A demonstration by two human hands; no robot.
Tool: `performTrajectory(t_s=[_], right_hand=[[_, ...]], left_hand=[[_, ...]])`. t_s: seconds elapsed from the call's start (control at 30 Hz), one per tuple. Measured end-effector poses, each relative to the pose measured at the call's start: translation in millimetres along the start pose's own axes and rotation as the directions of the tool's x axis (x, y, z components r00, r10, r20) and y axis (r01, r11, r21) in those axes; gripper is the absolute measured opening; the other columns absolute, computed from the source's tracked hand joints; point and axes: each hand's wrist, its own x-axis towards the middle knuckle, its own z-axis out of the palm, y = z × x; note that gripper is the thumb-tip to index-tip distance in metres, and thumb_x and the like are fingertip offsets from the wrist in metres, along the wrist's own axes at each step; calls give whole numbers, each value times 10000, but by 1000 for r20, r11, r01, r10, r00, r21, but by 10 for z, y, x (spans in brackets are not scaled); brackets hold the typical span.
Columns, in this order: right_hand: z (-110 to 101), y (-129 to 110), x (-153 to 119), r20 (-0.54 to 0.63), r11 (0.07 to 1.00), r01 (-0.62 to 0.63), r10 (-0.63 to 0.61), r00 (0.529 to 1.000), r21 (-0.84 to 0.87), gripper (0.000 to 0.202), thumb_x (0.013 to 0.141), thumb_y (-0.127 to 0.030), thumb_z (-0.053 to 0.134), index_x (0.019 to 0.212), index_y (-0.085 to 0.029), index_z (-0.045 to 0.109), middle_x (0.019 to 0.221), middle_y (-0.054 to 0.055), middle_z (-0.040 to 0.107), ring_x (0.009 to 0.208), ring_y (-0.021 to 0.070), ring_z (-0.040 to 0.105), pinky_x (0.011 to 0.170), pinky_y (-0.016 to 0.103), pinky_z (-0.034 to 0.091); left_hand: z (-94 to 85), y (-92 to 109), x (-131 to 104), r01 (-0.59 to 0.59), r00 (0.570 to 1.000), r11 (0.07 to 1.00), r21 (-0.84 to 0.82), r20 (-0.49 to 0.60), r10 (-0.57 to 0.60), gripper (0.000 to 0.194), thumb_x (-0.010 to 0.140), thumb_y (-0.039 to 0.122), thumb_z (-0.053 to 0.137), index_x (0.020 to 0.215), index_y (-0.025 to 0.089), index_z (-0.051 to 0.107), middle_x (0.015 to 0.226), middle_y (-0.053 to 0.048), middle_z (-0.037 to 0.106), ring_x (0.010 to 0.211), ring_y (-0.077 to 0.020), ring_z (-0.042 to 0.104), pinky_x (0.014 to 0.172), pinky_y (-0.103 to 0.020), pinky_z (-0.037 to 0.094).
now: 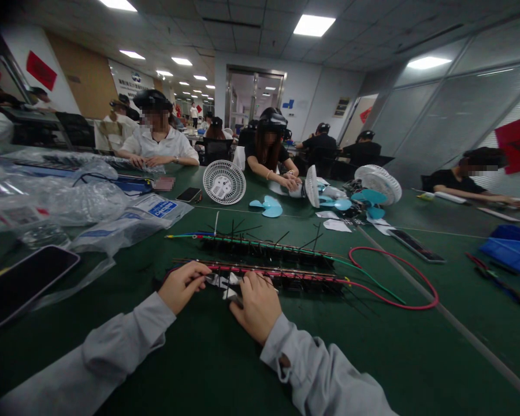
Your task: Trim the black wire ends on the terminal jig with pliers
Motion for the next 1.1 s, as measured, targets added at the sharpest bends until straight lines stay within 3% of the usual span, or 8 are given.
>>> performTrajectory(t_s=[1.1], right_hand=[[-16,-31,18,-10,1000,13,-13,1000,16,234,727,-279,592,908,-167,495,1011,114,551,933,251,496,802,379,388]], left_hand=[[-12,0,6,-20,1000,1000,14,23,19,234,789,61,459,966,157,578,955,-56,604,643,-107,609,604,-234,526]])
